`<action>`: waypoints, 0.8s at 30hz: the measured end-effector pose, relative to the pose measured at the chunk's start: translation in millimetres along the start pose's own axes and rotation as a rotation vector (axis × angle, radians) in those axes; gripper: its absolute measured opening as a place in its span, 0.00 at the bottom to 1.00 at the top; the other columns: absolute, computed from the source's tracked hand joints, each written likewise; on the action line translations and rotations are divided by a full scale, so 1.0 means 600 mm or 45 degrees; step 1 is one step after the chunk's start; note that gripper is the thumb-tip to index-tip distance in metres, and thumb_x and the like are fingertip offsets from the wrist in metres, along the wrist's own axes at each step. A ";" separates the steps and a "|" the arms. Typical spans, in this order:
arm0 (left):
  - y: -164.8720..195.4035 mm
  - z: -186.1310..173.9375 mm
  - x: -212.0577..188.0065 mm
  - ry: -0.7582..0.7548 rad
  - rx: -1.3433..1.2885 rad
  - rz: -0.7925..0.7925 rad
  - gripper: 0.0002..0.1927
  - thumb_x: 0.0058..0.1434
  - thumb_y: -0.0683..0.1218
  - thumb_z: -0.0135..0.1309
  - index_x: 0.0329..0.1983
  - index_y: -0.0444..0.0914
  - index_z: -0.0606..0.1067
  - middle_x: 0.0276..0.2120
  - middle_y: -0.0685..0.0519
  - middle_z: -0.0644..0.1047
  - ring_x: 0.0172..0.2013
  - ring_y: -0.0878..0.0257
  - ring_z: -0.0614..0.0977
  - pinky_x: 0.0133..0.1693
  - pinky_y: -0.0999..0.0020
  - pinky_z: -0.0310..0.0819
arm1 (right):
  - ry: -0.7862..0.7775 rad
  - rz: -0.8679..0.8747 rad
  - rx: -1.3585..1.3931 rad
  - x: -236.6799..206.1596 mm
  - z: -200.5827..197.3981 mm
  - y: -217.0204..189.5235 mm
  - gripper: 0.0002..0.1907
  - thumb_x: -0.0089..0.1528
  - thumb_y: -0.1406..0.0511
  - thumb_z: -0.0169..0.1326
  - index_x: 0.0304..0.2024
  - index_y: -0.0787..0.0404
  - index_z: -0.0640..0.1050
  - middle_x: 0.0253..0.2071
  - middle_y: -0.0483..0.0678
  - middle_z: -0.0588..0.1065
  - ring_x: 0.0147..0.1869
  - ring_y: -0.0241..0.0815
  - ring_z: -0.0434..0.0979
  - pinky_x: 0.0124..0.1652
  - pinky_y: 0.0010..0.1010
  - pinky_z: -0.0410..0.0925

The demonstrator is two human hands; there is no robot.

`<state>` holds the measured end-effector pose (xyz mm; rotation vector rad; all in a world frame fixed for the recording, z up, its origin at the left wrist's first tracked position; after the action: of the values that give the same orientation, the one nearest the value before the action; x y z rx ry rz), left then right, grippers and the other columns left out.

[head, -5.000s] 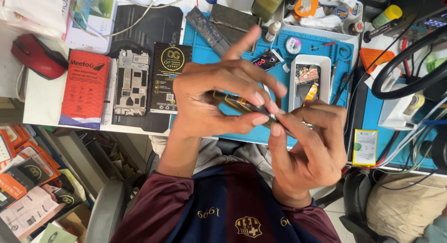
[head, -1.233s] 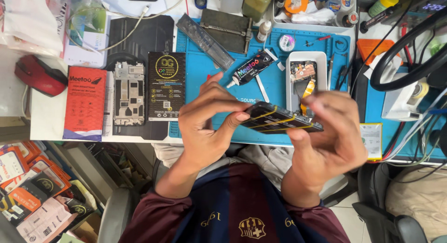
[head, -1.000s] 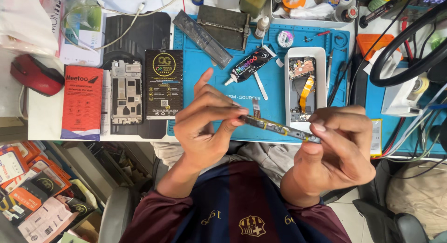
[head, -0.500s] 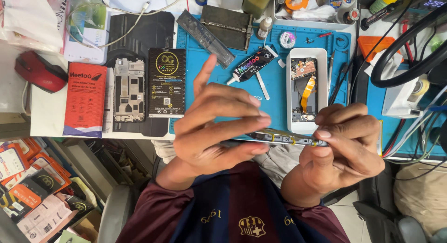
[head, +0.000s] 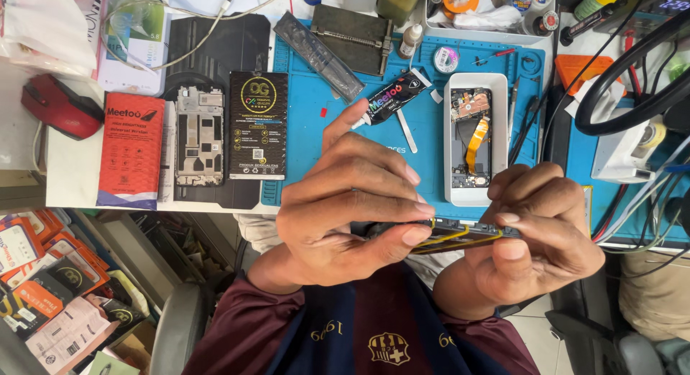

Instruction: The person sits at a phone repair workbench and wraps yellow rubber bands around a disassembled smartphone frame to hold its parts together. They repeatedly stretch each band by hand, loop it around the device, and adjust the bands along the phone's length.

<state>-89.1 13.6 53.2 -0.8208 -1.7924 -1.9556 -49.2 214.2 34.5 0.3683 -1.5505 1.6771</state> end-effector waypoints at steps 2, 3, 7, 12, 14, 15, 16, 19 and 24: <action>0.001 0.000 0.000 -0.007 -0.004 -0.017 0.06 0.60 0.45 0.69 0.38 0.40 0.83 0.36 0.57 0.82 0.43 0.64 0.84 0.71 0.53 0.54 | -0.019 0.017 0.010 0.000 -0.002 -0.001 0.16 0.63 0.61 0.65 0.37 0.68 0.78 0.28 0.48 0.66 0.30 0.39 0.66 0.30 0.32 0.68; 0.002 0.000 -0.001 -0.006 -0.005 -0.020 0.06 0.60 0.45 0.69 0.37 0.40 0.83 0.36 0.57 0.82 0.43 0.64 0.84 0.71 0.53 0.54 | -0.025 0.022 0.017 0.000 -0.002 -0.002 0.15 0.63 0.61 0.65 0.37 0.68 0.78 0.28 0.48 0.67 0.30 0.39 0.66 0.31 0.32 0.68; 0.005 0.000 -0.001 0.005 -0.007 -0.028 0.07 0.59 0.44 0.69 0.37 0.40 0.83 0.35 0.57 0.82 0.42 0.64 0.84 0.70 0.54 0.55 | -0.022 0.022 0.034 0.000 -0.004 -0.002 0.15 0.63 0.61 0.64 0.37 0.69 0.78 0.28 0.49 0.67 0.29 0.39 0.66 0.30 0.32 0.69; 0.005 0.002 -0.001 0.019 -0.010 -0.036 0.06 0.59 0.43 0.69 0.37 0.39 0.82 0.35 0.57 0.82 0.41 0.64 0.84 0.70 0.54 0.56 | -0.042 0.030 0.051 0.001 -0.004 -0.003 0.14 0.63 0.63 0.63 0.37 0.69 0.78 0.28 0.51 0.69 0.29 0.40 0.67 0.31 0.33 0.70; 0.006 0.003 0.000 0.020 -0.012 -0.062 0.06 0.60 0.43 0.68 0.37 0.39 0.82 0.33 0.57 0.82 0.41 0.64 0.84 0.69 0.55 0.56 | -0.046 0.054 0.063 0.001 -0.004 -0.005 0.12 0.63 0.64 0.62 0.38 0.70 0.77 0.28 0.53 0.71 0.28 0.41 0.68 0.31 0.34 0.70; 0.006 0.003 0.001 0.015 -0.013 -0.077 0.05 0.60 0.42 0.68 0.36 0.39 0.82 0.32 0.57 0.81 0.41 0.64 0.84 0.70 0.55 0.56 | -0.051 0.069 0.065 0.001 -0.004 -0.006 0.12 0.62 0.65 0.62 0.38 0.70 0.77 0.28 0.53 0.71 0.28 0.42 0.69 0.31 0.34 0.70; 0.007 0.003 0.003 0.009 -0.013 -0.093 0.05 0.61 0.42 0.67 0.36 0.39 0.82 0.31 0.57 0.81 0.41 0.64 0.84 0.70 0.56 0.56 | -0.063 0.091 0.059 0.001 -0.004 -0.008 0.12 0.62 0.66 0.61 0.38 0.71 0.77 0.29 0.53 0.71 0.28 0.42 0.69 0.31 0.34 0.70; 0.008 0.001 0.010 -0.036 0.006 -0.142 0.04 0.61 0.43 0.65 0.35 0.39 0.80 0.31 0.57 0.80 0.41 0.63 0.84 0.71 0.54 0.55 | -0.043 0.163 0.085 -0.003 -0.004 -0.011 0.11 0.62 0.68 0.62 0.39 0.72 0.78 0.29 0.55 0.71 0.29 0.43 0.69 0.32 0.34 0.70; 0.016 -0.001 0.025 -0.101 0.073 -0.167 0.04 0.62 0.43 0.62 0.38 0.38 0.79 0.34 0.55 0.80 0.44 0.61 0.84 0.72 0.54 0.51 | -0.039 0.249 0.061 -0.005 -0.003 -0.009 0.12 0.62 0.69 0.62 0.42 0.74 0.80 0.28 0.57 0.73 0.29 0.45 0.70 0.33 0.33 0.67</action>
<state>-94.8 13.5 69.8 -0.7911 -1.9844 -1.9667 -42.7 214.3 35.7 0.2754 -1.6140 1.8687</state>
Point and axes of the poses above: each hand's wrist, its own x-axis towards the middle knuckle, its own z-axis out of the palm, y = z × x, the point moved 5 cm from there along x, towards the middle knuckle
